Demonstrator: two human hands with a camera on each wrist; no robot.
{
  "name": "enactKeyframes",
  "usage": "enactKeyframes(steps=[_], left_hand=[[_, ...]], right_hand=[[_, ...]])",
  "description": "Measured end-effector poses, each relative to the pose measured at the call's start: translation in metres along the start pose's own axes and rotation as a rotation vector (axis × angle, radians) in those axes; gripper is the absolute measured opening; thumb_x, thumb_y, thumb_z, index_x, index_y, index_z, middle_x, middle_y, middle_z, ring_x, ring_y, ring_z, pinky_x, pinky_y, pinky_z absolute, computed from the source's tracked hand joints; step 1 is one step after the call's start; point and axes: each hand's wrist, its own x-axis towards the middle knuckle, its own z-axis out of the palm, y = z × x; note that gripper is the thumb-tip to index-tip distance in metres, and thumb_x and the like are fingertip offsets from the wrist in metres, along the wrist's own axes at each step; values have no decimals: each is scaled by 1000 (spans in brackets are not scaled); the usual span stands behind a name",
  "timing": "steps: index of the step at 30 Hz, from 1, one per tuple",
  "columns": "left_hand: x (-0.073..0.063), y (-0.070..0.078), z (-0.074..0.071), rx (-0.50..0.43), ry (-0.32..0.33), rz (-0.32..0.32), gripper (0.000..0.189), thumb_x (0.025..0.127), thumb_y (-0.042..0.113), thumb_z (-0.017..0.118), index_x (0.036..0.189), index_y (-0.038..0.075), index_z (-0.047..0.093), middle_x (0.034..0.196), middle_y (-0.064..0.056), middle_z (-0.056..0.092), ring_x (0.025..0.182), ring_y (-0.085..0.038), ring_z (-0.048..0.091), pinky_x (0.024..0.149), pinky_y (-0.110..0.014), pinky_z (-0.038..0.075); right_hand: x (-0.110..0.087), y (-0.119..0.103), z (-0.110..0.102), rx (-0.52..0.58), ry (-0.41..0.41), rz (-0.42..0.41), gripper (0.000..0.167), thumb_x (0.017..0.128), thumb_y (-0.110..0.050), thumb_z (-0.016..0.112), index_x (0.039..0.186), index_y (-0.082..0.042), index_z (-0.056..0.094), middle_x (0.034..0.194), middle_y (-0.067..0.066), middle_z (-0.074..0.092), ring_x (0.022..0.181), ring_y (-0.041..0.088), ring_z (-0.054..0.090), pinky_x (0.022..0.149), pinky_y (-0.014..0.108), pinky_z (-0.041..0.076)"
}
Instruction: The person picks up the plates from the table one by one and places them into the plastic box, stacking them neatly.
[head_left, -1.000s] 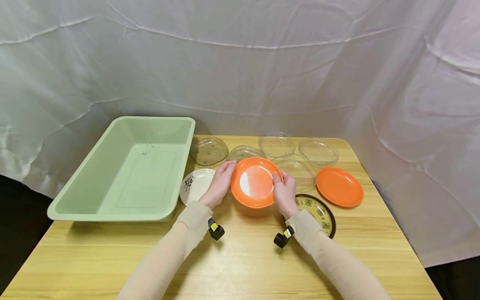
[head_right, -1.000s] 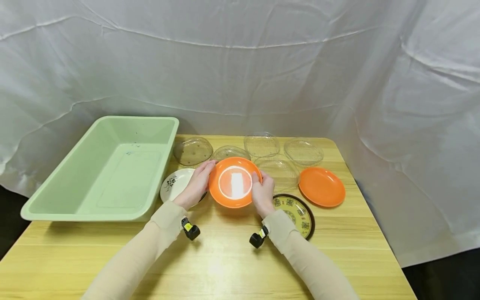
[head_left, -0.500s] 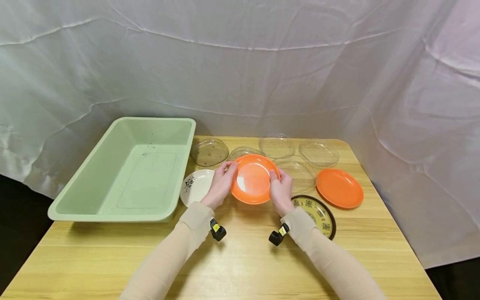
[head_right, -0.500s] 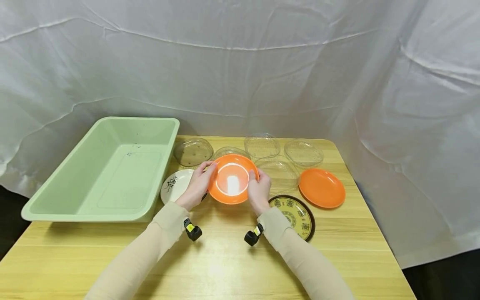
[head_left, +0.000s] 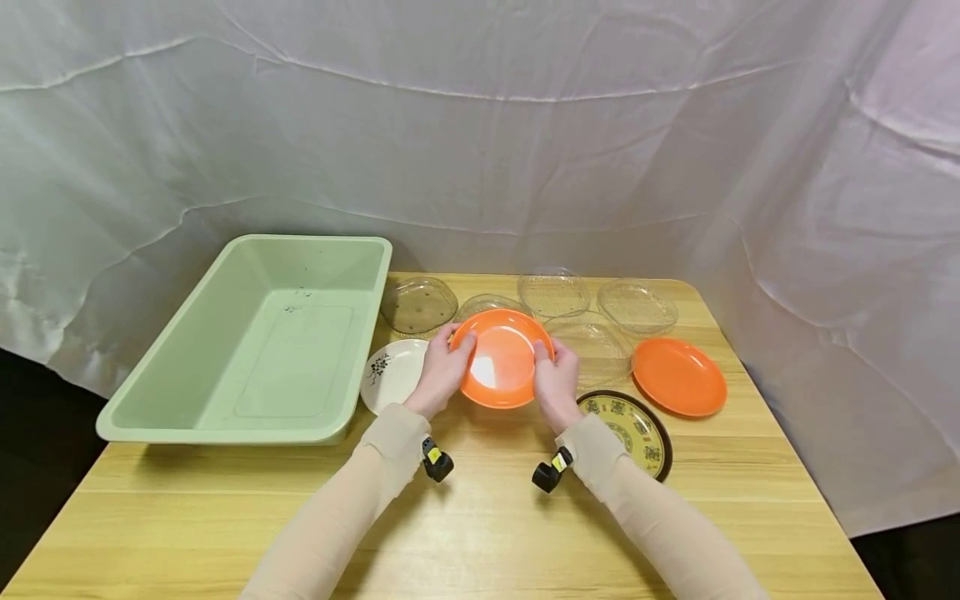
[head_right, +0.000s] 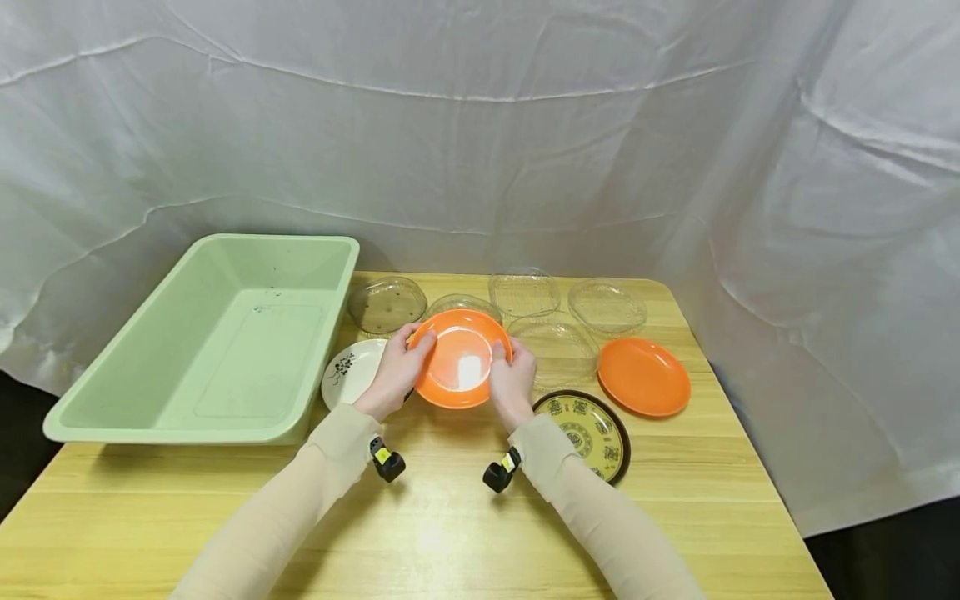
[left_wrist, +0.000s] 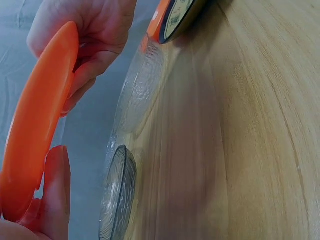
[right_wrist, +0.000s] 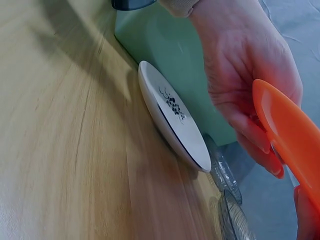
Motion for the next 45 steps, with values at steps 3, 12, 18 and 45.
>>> enactKeyframes(steps=[3, 12, 18, 45], left_hand=[[0, 0, 1, 1, 10, 6, 32, 103, 27, 57, 130, 9, 59, 128, -15, 63, 107, -24, 63, 85, -32, 58], [0, -3, 1, -7, 9, 33, 28, 104, 21, 54, 128, 7, 60, 125, -17, 64, 106, -23, 64, 93, -38, 59], [1, -3, 1, 39, 9, 41, 28, 105, 21, 52, 128, 7, 60, 124, -17, 64, 103, -22, 65, 89, -34, 59], [3, 52, -24, 109, -17, 83, 35, 106, 22, 52, 136, 5, 55, 121, -18, 64, 96, -25, 67, 85, -37, 62]], right_hand=[[-1, 0, 1, -16, -8, -1, 35, 106, -13, 46, 133, 5, 59, 116, 29, 66, 77, 10, 67, 69, 22, 62], [-3, 1, 4, -49, -1, -39, 34, 106, -13, 46, 130, 5, 62, 119, 28, 67, 88, 16, 68, 74, 20, 61], [-4, 2, 3, -32, -11, -35, 35, 107, -14, 44, 131, 4, 62, 116, 29, 68, 84, 14, 70, 73, 21, 62], [-20, -41, 1, 167, -78, -70, 43, 107, -33, 38, 119, -5, 68, 95, 5, 70, 77, 13, 72, 67, 34, 64]])
